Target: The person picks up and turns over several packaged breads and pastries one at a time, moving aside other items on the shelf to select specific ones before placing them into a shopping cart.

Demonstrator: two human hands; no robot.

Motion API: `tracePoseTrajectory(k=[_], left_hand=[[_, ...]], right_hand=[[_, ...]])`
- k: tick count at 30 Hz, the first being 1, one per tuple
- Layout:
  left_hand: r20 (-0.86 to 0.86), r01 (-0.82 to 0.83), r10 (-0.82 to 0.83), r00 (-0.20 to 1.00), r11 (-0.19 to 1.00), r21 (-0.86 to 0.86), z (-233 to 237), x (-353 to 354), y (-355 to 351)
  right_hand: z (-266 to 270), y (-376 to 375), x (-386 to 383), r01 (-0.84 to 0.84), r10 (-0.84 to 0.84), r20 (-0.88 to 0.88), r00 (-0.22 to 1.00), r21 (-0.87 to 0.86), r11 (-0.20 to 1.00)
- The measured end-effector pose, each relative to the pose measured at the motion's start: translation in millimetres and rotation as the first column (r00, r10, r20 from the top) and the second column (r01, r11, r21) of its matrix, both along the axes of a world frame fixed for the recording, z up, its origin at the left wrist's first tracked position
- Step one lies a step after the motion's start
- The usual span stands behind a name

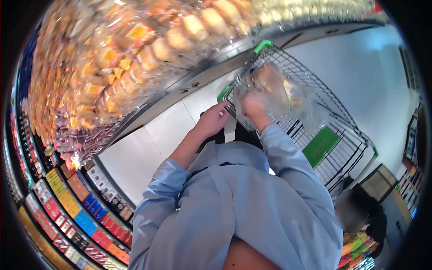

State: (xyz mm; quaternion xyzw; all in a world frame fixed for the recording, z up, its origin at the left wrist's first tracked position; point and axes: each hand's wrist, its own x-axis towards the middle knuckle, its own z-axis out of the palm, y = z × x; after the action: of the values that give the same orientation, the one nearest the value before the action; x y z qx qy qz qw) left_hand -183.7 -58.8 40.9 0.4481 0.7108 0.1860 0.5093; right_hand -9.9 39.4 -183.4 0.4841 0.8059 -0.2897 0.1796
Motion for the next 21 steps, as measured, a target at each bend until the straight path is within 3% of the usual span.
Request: tracePoseTrajectory(k=[1, 2, 5, 6, 7, 12, 15, 18, 19, 21], left_hand=[[0.014, -0.018, 0.018, 1.000, 0.999, 0.035, 0, -11, -11], [0.035, -0.038, 0.036, 0.999, 0.997, 0.072, -1, -20, -22], [0.116, -0.148, 0.132, 0.984, 0.980, 0.135, 2, -52, -49], [0.140, -0.172, 0.150, 0.979, 0.972, 0.157, -2, -62, -56], [0.212, -0.215, 0.179, 0.961, 0.963, 0.160, -12, -72, -66], [0.167, -0.229, 0.215, 0.962, 0.971, 0.071, 4, -108, -104], [0.108, -0.243, 0.235, 0.966, 0.968, 0.058, 6, -129, -134], [0.100, -0.348, 0.347, 0.933, 0.938, -0.008, 4, -140, -164], [0.099, -0.370, 0.371, 0.923, 0.928, -0.026, 8, -141, -172], [0.058, -0.420, 0.423, 0.904, 0.906, -0.061, 7, -139, -189]], right_hand=[[62, 5, 5, 0.179, -0.183, -0.043, 0.982, -0.091, 0.980], [89, 4, 11, 0.179, -0.182, -0.052, 0.982, -0.056, 0.982], [120, -3, 21, 0.296, -0.286, -0.199, 0.937, 0.020, 0.955], [113, -3, 23, 0.357, -0.335, -0.272, 0.902, 0.032, 0.934], [94, -2, 26, 0.369, -0.358, -0.231, 0.905, 0.005, 0.929], [-30, 5, 38, 0.473, -0.487, -0.149, 0.861, -0.118, 0.873], [-44, 3, 20, 0.458, -0.462, -0.178, 0.869, -0.065, 0.886], [-2, 15, -6, 0.269, -0.265, 0.051, 0.963, -0.162, 0.949], [-20, 19, -9, 0.389, -0.384, 0.074, 0.921, -0.266, 0.882], [-80, 29, 3, 0.072, -0.081, -0.034, 0.996, -0.199, 0.977]])
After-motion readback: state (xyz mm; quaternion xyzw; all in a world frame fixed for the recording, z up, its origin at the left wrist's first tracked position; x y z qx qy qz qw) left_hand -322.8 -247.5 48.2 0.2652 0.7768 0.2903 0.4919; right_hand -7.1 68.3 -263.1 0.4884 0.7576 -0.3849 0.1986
